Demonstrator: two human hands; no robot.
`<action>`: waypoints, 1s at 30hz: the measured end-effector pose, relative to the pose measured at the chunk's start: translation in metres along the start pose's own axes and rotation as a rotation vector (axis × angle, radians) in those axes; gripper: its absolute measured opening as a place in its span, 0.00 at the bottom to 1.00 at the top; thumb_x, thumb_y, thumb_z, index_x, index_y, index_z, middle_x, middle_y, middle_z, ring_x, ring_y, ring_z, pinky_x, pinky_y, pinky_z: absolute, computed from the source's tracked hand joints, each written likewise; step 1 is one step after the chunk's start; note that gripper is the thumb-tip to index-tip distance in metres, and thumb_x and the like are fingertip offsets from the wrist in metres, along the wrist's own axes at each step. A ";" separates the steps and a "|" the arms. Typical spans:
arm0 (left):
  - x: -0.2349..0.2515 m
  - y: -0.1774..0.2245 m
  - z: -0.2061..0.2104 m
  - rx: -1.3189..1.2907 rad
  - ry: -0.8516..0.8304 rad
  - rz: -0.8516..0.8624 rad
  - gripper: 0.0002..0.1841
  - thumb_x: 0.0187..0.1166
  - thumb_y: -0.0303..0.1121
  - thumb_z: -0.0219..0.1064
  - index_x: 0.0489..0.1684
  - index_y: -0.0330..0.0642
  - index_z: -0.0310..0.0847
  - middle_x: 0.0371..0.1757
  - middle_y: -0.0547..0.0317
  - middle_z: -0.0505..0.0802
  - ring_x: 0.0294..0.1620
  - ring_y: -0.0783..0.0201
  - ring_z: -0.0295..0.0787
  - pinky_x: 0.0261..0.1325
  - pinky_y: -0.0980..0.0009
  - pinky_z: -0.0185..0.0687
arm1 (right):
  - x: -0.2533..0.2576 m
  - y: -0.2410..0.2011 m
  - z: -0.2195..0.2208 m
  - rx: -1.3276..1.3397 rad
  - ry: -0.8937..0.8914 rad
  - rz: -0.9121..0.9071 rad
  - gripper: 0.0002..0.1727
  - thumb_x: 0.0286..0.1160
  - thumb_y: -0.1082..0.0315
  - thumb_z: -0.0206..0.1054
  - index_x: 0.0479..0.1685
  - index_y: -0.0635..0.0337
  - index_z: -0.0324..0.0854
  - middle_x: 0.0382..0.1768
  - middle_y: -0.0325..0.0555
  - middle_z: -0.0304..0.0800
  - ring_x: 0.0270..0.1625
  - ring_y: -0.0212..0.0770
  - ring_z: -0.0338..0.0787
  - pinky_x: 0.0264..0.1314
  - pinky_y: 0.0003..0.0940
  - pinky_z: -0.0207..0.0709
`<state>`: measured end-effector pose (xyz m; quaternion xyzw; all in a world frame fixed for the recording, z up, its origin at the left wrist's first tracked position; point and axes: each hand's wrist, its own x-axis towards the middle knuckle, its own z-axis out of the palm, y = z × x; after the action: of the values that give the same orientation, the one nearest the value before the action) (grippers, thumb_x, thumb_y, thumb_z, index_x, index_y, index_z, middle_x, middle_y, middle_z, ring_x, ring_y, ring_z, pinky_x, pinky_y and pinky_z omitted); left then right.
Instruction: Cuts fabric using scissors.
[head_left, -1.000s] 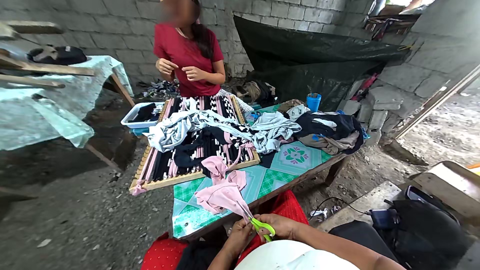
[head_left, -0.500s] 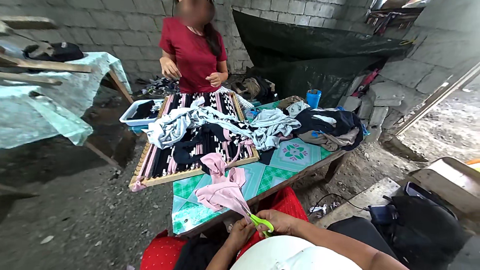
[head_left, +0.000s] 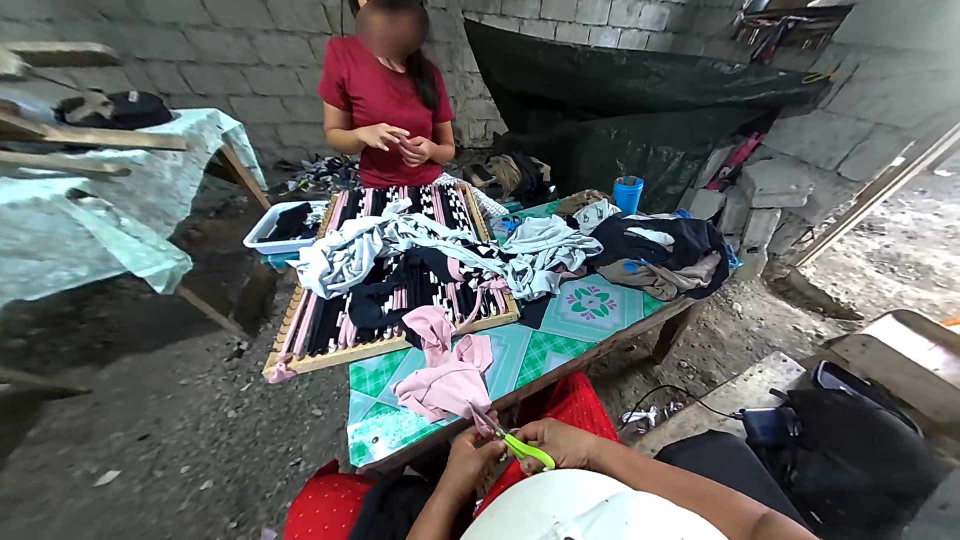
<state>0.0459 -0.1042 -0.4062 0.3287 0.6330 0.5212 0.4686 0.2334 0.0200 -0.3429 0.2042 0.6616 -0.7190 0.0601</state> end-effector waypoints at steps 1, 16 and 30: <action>-0.003 0.005 0.001 -0.097 0.048 0.051 0.23 0.64 0.24 0.75 0.60 0.28 0.81 0.57 0.47 0.93 0.57 0.62 0.92 0.63 0.65 0.88 | -0.001 0.000 -0.001 -0.028 -0.001 0.001 0.22 0.72 0.67 0.75 0.63 0.65 0.80 0.43 0.40 0.90 0.40 0.26 0.86 0.48 0.27 0.82; -0.011 0.010 0.006 -0.090 0.138 0.271 0.13 0.83 0.27 0.56 0.32 0.40 0.86 0.27 0.70 0.90 0.30 0.78 0.86 0.44 0.77 0.85 | 0.010 -0.002 -0.004 0.100 -0.099 0.049 0.21 0.77 0.56 0.70 0.59 0.61 0.76 0.34 0.36 0.86 0.34 0.28 0.86 0.41 0.26 0.82; -0.001 -0.012 -0.009 0.244 -0.060 0.131 0.17 0.86 0.34 0.58 0.23 0.40 0.83 0.19 0.71 0.80 0.22 0.78 0.73 0.33 0.74 0.72 | 0.015 0.000 0.006 -0.001 0.012 -0.021 0.22 0.72 0.61 0.73 0.61 0.65 0.79 0.38 0.37 0.88 0.34 0.27 0.85 0.42 0.27 0.82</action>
<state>0.0389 -0.1107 -0.4178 0.4392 0.6548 0.4595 0.4088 0.2190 0.0166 -0.3483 0.2017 0.6643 -0.7181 0.0486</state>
